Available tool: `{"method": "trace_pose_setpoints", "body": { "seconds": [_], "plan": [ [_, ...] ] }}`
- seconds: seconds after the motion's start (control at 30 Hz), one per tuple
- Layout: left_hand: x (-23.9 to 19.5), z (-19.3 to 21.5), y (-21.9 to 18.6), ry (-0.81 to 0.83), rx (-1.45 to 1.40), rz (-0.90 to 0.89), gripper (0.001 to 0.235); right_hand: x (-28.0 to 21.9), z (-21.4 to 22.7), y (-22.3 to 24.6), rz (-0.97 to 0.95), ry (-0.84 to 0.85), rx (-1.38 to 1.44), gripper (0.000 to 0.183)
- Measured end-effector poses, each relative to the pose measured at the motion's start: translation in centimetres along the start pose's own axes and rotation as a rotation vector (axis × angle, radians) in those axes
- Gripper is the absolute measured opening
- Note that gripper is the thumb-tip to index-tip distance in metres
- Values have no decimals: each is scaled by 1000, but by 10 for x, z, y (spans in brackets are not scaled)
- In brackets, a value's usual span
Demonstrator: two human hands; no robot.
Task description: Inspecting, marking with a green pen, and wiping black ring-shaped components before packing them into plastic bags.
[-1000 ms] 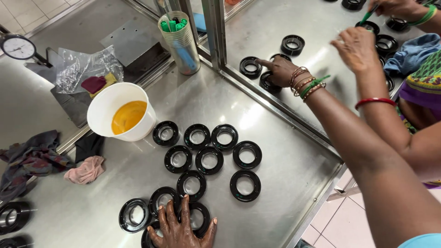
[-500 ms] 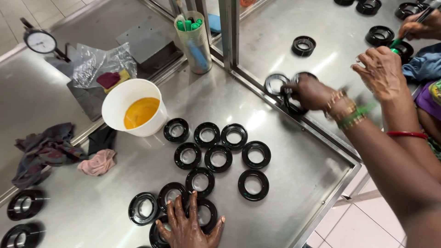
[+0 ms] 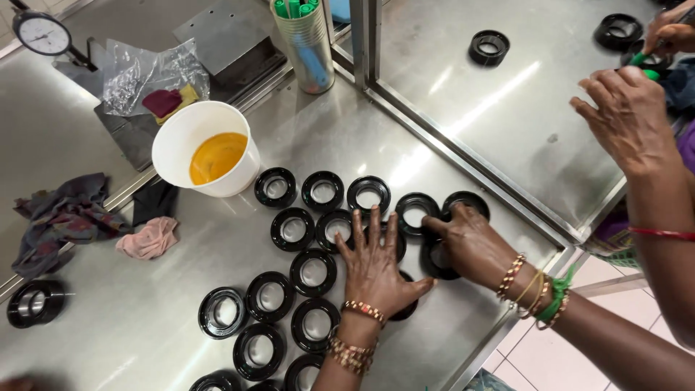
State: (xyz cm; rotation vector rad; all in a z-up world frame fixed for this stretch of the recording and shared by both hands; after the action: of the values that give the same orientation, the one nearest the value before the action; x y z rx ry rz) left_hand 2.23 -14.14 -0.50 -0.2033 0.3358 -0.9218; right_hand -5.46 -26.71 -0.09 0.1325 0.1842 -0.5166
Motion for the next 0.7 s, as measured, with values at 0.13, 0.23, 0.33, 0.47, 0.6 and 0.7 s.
{"method": "trace_pose_setpoints", "body": {
  "seconds": [0.13, 0.23, 0.33, 0.47, 0.6, 0.7],
  "plan": [
    [-14, -4, 32, -42, 21, 52, 133, 9, -11, 39, 162, -87, 13, 72],
    [-28, -2, 53, -73, 9, 78, 131, 16, 8, 68, 196, 52, 138, 72],
    [-44, -6, 71, -272, -3, 37, 120, 80, 8, 30, 257, -5, 229, 34],
    [-52, 1, 78, -223, -16, 133, 109, 212, 85, -92, 34, -698, 164, 33],
    [-48, 5, 76, -320, -11, 111, 108, 306, 82, -213, -253, -642, -40, 50],
    [-53, 3, 80, -221, -6, 199, 106, 350, 43, -260, -52, -781, -128, 67]
  ]
}}
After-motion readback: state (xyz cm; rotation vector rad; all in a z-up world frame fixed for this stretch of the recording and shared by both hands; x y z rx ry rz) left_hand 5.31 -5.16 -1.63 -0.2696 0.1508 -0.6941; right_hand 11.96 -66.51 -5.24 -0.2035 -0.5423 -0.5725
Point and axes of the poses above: each hand's wrist, its own x-axis towards the middle knuckle, its own z-axis out of the back of the hand, y = z × x, the point moved 8 cm from there along x, towards the middle knuckle, and after that the axes turned 11 degrees about -y, right-handed, at the moved point
